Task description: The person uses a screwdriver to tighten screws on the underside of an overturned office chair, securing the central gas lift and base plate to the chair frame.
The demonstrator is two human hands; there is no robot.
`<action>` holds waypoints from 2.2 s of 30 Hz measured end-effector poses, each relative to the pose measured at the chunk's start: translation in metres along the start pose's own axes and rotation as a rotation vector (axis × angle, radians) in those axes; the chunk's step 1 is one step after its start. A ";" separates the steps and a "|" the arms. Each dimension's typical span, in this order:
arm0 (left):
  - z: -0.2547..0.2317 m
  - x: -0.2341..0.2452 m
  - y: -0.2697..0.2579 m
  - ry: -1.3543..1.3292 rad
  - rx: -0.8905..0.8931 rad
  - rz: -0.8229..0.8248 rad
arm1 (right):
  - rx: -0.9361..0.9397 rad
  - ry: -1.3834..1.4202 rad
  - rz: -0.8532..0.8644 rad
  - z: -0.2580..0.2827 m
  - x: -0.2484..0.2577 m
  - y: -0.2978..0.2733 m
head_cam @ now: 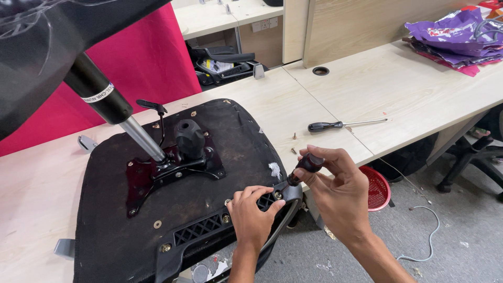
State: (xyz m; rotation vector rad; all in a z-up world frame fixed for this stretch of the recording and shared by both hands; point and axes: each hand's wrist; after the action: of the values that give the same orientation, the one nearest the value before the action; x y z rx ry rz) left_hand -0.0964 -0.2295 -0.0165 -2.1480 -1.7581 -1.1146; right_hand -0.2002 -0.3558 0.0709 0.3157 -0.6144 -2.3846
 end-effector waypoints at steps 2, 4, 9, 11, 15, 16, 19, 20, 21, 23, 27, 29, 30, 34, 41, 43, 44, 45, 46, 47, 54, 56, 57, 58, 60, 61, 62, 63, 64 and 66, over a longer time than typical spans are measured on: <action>-0.003 0.000 0.000 0.008 0.015 0.005 | -0.024 -0.002 0.025 0.001 0.000 0.002; -0.004 0.001 -0.001 0.019 0.019 0.007 | -0.057 0.000 0.064 0.003 -0.001 0.006; -0.007 0.000 0.001 0.038 0.011 -0.008 | -0.035 -0.145 0.109 0.016 -0.015 0.017; -0.007 -0.003 0.001 0.057 0.002 -0.014 | -0.017 -0.254 0.078 0.022 -0.021 0.021; -0.001 -0.007 0.002 0.055 -0.056 -0.038 | -0.064 -0.324 0.001 0.030 -0.035 0.028; 0.000 -0.007 0.002 0.052 -0.063 -0.047 | -0.081 -0.301 -0.007 0.030 -0.038 0.029; 0.001 -0.009 0.004 0.039 -0.075 -0.053 | -0.052 -0.235 0.141 0.029 -0.041 0.027; 0.001 -0.009 0.004 0.039 -0.070 -0.047 | -0.061 -0.256 0.134 0.027 -0.041 0.027; 0.002 -0.008 0.005 0.039 -0.064 -0.044 | -0.068 -0.275 0.131 0.025 -0.040 0.027; 0.000 -0.007 0.006 0.046 -0.028 -0.027 | -0.121 -0.307 0.113 0.022 -0.036 0.030; -0.004 -0.004 0.007 0.032 -0.010 -0.021 | -0.233 -0.259 0.102 0.015 -0.015 0.046; -0.005 -0.003 0.009 0.025 -0.008 -0.007 | -0.241 -0.219 0.128 0.012 -0.008 0.051; -0.006 -0.003 0.010 0.022 -0.006 -0.001 | -0.241 -0.216 0.142 0.012 -0.006 0.053; -0.004 -0.002 0.011 0.036 -0.009 0.029 | -0.219 -0.205 0.288 0.013 -0.007 0.056; -0.001 0.000 0.011 0.036 -0.024 0.047 | -0.178 -0.249 0.222 0.026 -0.024 0.050; 0.000 -0.003 0.009 0.031 -0.036 0.024 | -0.099 -0.300 0.134 0.027 -0.027 0.045; 0.000 -0.005 0.008 0.031 -0.032 0.010 | -0.094 -0.293 0.092 0.027 -0.028 0.042; 0.001 -0.007 0.009 0.031 -0.031 -0.011 | -0.082 -0.283 0.050 0.026 -0.032 0.039; 0.001 -0.007 0.010 0.030 -0.046 0.008 | -0.070 -0.272 0.009 0.026 -0.036 0.037; 0.001 -0.007 0.011 0.030 -0.052 0.015 | -0.088 -0.279 0.028 0.027 -0.038 0.036; 0.005 -0.009 0.018 0.022 -0.136 0.012 | -0.147 -0.164 0.249 0.028 -0.049 0.044; 0.007 -0.010 0.019 0.031 -0.128 0.039 | -0.119 -0.175 0.252 0.028 -0.052 0.042; 0.008 -0.010 0.020 0.033 -0.125 0.051 | -0.105 -0.197 0.237 0.028 -0.052 0.040; 0.009 -0.009 0.019 0.035 -0.131 0.046 | -0.091 -0.219 0.221 0.028 -0.053 0.038; 0.008 -0.008 0.019 0.034 -0.153 0.044 | -0.015 -0.258 0.157 0.028 -0.056 0.031; 0.007 -0.008 0.019 0.029 -0.155 0.047 | 0.021 -0.276 0.123 0.028 -0.057 0.028; 0.006 -0.007 0.019 0.024 -0.158 0.050 | 0.022 -0.291 0.098 0.028 -0.057 0.028; 0.005 -0.006 0.019 0.021 -0.157 0.049 | 0.024 -0.304 0.079 0.027 -0.058 0.028; 0.005 -0.004 0.019 0.024 -0.141 0.061 | 0.026 -0.316 0.059 0.026 -0.058 0.029; 0.002 -0.001 0.019 0.032 -0.113 0.089 | -0.060 -0.282 0.076 0.025 -0.055 0.033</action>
State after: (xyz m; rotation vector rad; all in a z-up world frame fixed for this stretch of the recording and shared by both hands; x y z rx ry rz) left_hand -0.0787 -0.2350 -0.0119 -2.2349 -1.6050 -1.2458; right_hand -0.1500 -0.3335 0.1128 -0.0717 -0.6675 -2.3870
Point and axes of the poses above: each hand's wrist, its own y-axis towards the middle knuckle, its own x-axis out of the back of the hand, z = x × y, and after that the axes turned 9 degrees about -z, right-handed
